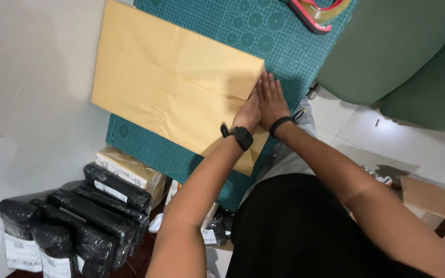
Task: Sealing a large padded envelope with packing tape and labeling it with a marker at a packaging station.
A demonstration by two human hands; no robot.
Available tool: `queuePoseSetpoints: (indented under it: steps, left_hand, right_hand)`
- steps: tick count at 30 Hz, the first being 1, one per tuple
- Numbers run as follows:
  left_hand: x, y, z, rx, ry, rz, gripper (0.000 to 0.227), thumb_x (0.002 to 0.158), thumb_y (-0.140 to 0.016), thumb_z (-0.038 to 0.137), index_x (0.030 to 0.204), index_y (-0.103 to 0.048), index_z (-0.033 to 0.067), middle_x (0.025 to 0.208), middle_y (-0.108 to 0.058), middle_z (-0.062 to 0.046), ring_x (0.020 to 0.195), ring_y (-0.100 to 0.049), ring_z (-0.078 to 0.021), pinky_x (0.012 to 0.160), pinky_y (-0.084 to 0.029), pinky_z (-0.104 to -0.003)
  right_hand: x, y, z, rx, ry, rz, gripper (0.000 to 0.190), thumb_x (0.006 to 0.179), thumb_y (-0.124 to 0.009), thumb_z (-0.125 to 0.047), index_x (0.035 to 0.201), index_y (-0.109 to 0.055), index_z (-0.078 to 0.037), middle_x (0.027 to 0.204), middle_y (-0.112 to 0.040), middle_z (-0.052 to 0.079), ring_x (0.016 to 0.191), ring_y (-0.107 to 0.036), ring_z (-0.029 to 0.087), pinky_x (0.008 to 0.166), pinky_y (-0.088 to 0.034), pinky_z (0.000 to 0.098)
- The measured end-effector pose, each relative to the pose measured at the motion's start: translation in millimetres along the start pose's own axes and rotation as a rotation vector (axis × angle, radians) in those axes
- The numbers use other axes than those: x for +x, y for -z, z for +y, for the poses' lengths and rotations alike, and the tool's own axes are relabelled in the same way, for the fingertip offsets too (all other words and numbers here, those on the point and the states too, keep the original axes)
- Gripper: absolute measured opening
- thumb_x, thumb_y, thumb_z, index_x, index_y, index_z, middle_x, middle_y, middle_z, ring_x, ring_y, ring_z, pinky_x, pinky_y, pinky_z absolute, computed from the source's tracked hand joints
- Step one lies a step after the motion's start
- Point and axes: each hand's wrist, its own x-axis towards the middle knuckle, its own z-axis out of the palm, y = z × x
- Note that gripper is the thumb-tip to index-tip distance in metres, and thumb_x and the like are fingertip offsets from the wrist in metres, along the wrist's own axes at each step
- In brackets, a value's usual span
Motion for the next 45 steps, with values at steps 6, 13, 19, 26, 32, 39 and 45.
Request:
queuePoseSetpoints:
  steps: [6, 13, 19, 26, 32, 39, 45]
  left_hand:
    - [42, -55, 36, -0.045, -0.04, 0.071, 0.045, 0.112, -0.028, 0.015, 0.149, -0.051, 0.0025, 0.156, -0.051, -0.015, 0.147, -0.038, -0.0363, 0.126, -0.015, -0.06]
    - [34, -53, 37, -0.109, -0.036, 0.094, 0.042, 0.109, -0.033, 0.01, 0.142, -0.058, 0.0036, 0.147, -0.059, -0.016, 0.141, -0.045, -0.0379, 0.124, -0.016, -0.064]
    - [8, -16, 24, -0.088, -0.046, -0.031, 0.042, 0.11, -0.033, 0.013, 0.141, -0.061, 0.0119, 0.149, -0.06, -0.009, 0.144, -0.042, -0.0361, 0.125, -0.011, -0.066]
    - [3, -18, 21, 0.114, -0.05, -0.161, 0.048, 0.115, -0.028, 0.025, 0.162, -0.035, 0.0165, 0.169, -0.031, 0.0, 0.157, -0.022, -0.0299, 0.127, -0.003, -0.068]
    - [22, -40, 31, 0.192, -0.084, -0.098, 0.063, 0.104, -0.036, 0.041, 0.161, -0.032, 0.0137, 0.167, -0.034, -0.012, 0.153, -0.028, -0.0378, 0.124, -0.008, -0.065]
    - [23, -38, 30, 0.193, -0.102, -0.1, 0.063, 0.105, -0.032, 0.039, 0.161, -0.033, 0.0109, 0.166, -0.036, -0.013, 0.153, -0.028, -0.0396, 0.123, -0.01, -0.064]
    - [10, -6, 14, 0.197, -0.201, -0.251, 0.061, 0.1, -0.043, 0.052, 0.153, -0.051, 0.022, 0.161, -0.049, -0.008, 0.152, -0.03, -0.0422, 0.121, -0.009, -0.066]
  right_hand:
    - [-19, -29, 11, 0.128, 0.11, 0.359, 0.077, 0.096, -0.052, -0.034, 0.161, -0.033, 0.002, 0.168, -0.025, 0.026, 0.155, -0.021, 0.044, 0.128, -0.014, 0.0541]
    - [-77, -55, 11, 0.028, 0.116, 0.552, 0.069, 0.098, -0.055, -0.044, 0.15, -0.053, 0.0, 0.157, -0.049, 0.021, 0.148, -0.043, 0.037, 0.125, -0.03, 0.0491]
    - [-102, -45, 4, 0.149, 0.052, 0.341, 0.068, 0.097, -0.06, -0.04, 0.149, -0.053, 0.003, 0.16, -0.045, 0.023, 0.149, -0.039, 0.04, 0.125, -0.028, 0.0518]
    - [-127, -23, -54, 0.625, 0.129, 0.326, 0.067, 0.089, -0.074, -0.04, 0.141, -0.058, 0.0, 0.145, -0.054, 0.025, 0.139, -0.049, 0.044, 0.121, -0.033, 0.0515]
    - [-125, -41, -82, 0.774, 0.343, 0.215, 0.041, 0.089, -0.072, -0.024, 0.126, -0.061, -0.01, 0.118, -0.063, 0.017, 0.109, -0.06, 0.04, 0.093, -0.047, 0.0521]
    - [-72, -59, -48, 0.785, 0.32, 0.376, 0.02, 0.098, -0.066, -0.019, 0.089, -0.066, -0.001, 0.088, -0.069, 0.02, 0.084, -0.066, 0.04, 0.066, -0.05, 0.0487]
    - [-57, -85, -48, 0.795, 0.1, 0.245, 0.031, 0.091, -0.064, -0.026, 0.068, -0.052, -0.01, 0.067, -0.058, 0.013, 0.069, -0.061, 0.034, 0.059, -0.043, 0.0463]
